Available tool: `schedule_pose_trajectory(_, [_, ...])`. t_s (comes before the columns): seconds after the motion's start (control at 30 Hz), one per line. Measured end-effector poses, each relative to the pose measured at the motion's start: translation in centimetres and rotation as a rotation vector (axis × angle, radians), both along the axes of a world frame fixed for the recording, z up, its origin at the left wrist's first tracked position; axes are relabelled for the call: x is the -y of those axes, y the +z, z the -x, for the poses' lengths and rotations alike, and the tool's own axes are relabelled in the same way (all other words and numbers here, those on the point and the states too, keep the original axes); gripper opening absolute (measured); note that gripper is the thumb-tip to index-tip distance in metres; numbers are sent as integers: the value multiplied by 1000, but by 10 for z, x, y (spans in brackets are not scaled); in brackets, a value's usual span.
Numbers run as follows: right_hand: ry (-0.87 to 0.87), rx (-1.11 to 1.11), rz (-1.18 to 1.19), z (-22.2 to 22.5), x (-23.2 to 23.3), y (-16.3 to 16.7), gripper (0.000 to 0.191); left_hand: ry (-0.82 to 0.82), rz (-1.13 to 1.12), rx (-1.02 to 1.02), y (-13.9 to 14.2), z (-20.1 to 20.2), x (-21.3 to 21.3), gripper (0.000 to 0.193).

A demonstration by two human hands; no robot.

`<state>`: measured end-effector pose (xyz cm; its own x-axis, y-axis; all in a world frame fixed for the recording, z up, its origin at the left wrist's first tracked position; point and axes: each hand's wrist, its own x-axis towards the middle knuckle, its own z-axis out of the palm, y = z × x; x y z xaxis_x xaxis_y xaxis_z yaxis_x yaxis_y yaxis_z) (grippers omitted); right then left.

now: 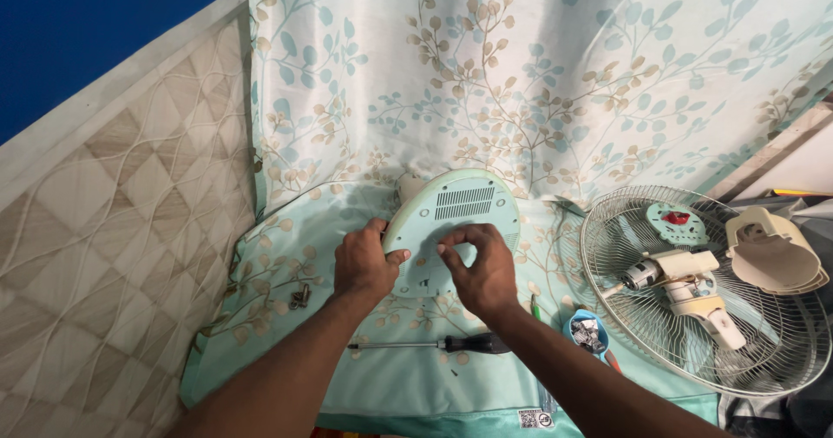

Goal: The person repairs a disassembled wall fan on a bed. They handle the fan's rear housing with its exposed circuit board and wiring, use a screwdriver to loosen and tighten screws on the housing, reposition the housing, and press the front cover back onto the body while aligning it.

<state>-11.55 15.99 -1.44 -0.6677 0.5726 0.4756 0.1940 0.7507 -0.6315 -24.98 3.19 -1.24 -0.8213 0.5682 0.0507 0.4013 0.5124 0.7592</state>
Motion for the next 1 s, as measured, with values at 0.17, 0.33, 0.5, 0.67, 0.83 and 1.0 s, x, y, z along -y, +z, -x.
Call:
schedule_pose_trajectory(0.17, [5, 102, 154, 12, 17, 6, 18, 12, 23, 28, 4, -3, 1, 44])
schedule_pose_trajectory(0.33, [27, 106, 204, 23, 26, 11, 18, 39, 49, 18, 5, -2, 2, 43])
schedule_pose_trajectory(0.5, [51, 107, 92, 33, 31, 9, 15, 57, 54, 27, 3, 1, 3, 43])
schedule_pose_trajectory(0.67, [71, 20, 36, 36, 38, 7, 14, 48, 41, 34, 2, 5, 5, 41])
schedule_pose_trajectory(0.83, [3, 64, 161, 40, 42, 6, 16, 39, 76, 78, 6, 9, 5, 40])
schedule_pose_trajectory(1.0, [-14, 41, 86, 49, 40, 4, 14, 22, 57, 84, 8, 13, 8, 40])
